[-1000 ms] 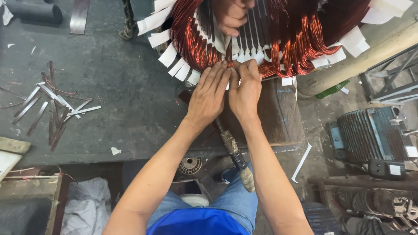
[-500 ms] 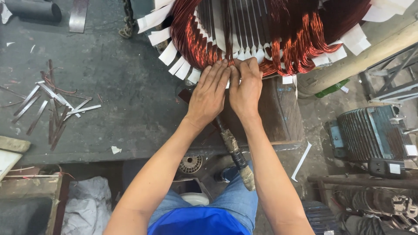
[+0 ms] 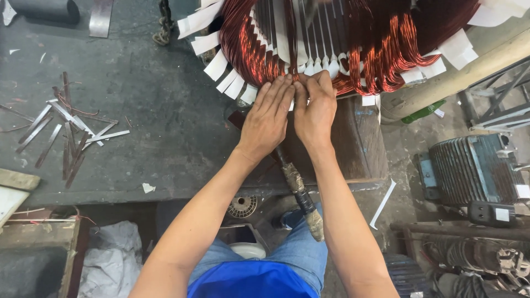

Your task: Securing copper coils in an electric motor stator by manually inserting insulation wedges and tapping them into place with a hammer.

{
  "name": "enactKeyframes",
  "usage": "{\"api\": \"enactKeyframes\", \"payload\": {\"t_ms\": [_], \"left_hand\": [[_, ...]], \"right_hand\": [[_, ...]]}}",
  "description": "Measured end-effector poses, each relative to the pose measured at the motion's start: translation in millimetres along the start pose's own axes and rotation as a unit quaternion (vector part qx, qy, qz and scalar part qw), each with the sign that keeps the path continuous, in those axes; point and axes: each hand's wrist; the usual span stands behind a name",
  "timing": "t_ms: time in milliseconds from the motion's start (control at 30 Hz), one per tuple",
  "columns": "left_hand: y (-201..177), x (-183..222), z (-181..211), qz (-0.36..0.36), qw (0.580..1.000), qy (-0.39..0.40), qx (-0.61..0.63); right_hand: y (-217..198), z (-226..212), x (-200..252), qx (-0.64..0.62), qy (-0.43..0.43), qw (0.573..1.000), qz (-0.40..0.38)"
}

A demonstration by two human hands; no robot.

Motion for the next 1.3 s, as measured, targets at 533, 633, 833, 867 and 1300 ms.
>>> {"api": "enactKeyframes", "payload": {"t_ms": [533,633,833,867,1300], "left_hand": [[-18,-14,6,0.041,0.998,-0.025,0.048],[-16,-31,2,0.029,0.999,-0.007,0.031],[-20,-47,1,-0.014,0.999,0.035,-0.02],[-19,-47,1,-0.015,0.999,0.037,-0.023],[-20,-59,6,-0.012,0.992,0.088,-0.087]], "right_hand": [[-10,-18,-4,0.05,-0.063,0.996,-0.031],[-4,0,-1,0.073,-0.084,0.993,-0.032],[-4,-2,-1,0.047,-0.073,0.996,-0.001],[-6,0,0,0.044,-0.072,0.996,0.002],[-12,16,9,-0.039,-0.087,0.995,0.025]]}}
Point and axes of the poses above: each hand's wrist, its own x-axis away from the middle knuckle, its own y-axis out of the palm, z = x × y, and after that the axes turned 11 degrees about -x, right-handed
